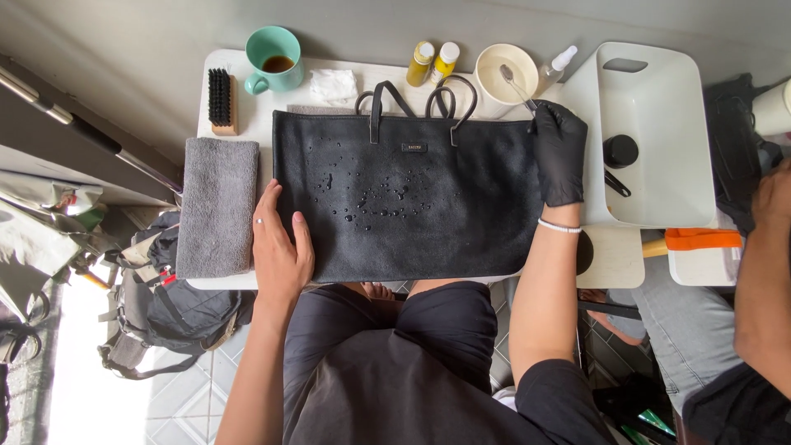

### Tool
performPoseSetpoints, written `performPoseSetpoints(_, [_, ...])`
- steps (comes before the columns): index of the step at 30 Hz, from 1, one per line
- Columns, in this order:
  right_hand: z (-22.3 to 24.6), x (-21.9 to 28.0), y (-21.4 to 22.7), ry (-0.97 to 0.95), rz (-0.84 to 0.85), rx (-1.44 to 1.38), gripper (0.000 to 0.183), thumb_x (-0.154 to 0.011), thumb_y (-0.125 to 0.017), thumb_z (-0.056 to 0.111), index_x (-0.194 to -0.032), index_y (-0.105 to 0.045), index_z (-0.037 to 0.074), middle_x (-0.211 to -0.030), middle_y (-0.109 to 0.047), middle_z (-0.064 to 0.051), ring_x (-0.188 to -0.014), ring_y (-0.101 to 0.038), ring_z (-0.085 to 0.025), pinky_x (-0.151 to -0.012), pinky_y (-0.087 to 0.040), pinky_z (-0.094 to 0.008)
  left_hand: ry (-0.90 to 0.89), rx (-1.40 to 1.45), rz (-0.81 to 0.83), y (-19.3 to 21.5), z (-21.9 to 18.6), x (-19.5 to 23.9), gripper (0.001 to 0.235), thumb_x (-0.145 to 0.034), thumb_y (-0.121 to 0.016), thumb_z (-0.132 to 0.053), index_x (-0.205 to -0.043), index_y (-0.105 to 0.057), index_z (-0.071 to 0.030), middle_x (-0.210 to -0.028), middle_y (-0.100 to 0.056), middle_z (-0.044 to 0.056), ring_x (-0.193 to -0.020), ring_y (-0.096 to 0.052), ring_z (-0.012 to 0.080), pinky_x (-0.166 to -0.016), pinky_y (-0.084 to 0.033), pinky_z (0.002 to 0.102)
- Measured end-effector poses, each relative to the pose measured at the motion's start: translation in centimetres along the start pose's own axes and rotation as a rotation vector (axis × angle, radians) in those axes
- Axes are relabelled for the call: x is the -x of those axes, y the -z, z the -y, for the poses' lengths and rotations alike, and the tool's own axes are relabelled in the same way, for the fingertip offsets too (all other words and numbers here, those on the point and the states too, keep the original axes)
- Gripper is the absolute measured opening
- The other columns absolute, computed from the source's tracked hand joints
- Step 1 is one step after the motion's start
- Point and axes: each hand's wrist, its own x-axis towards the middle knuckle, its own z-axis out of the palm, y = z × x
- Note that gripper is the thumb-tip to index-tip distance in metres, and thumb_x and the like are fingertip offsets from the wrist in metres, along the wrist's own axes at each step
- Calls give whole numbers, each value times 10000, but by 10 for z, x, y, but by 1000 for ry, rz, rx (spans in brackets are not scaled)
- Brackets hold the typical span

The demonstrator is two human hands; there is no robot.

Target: The person cleans a black tote bag placed on a white table. They use a small brush to apply a liquid solution to the bag's surface and then wipe it with a black cloth. The person also uses a larger brush and a gray towel during the process.

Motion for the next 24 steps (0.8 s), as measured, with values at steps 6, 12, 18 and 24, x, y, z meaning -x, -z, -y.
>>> performPoseSetpoints(6, [88,101,-29,30,163,-103,165,-1072,-587,143,-1181,-706,110,-821,-600,-53,-881,-534,-161,-865,-449,-321,-3,7,-6,0,-1,-1,416,-1075,-467,-139,-1447,-421,41,-1461,-480,261,-1378,-475,435,-1151,-382,518])
performPoseSetpoints(12, [108,140,-84,498,268,123,249,-973,-656,13,-1200,-718,94,-970,-673,-126,-943,-702,-329,-814,-573,-402,-22,10,-11,0,1,0,412,-1074,-472,-143,-1437,-422,45,-1456,-480,261,-1379,-475,435,-1147,-386,510])
performPoseSetpoints(18, [87,137,-97,558,364,424,328,-987,-600,122,-1304,-676,163,-893,-580,-120,-844,-656,-338,-702,-552,-429,3,38,-2,4,-4,0,422,-1068,-477,-153,-1430,-431,60,-1451,-484,277,-1378,-475,450,-1145,-385,526])
performPoseSetpoints(24, [93,125,-105,599,417,389,375,-940,-613,74,-1311,-638,125,-879,-592,-127,-829,-641,-366,-687,-527,-448,11,33,9,5,-5,-1,429,-1070,-470,-164,-1441,-431,49,-1466,-477,271,-1394,-467,433,-1149,-385,511])
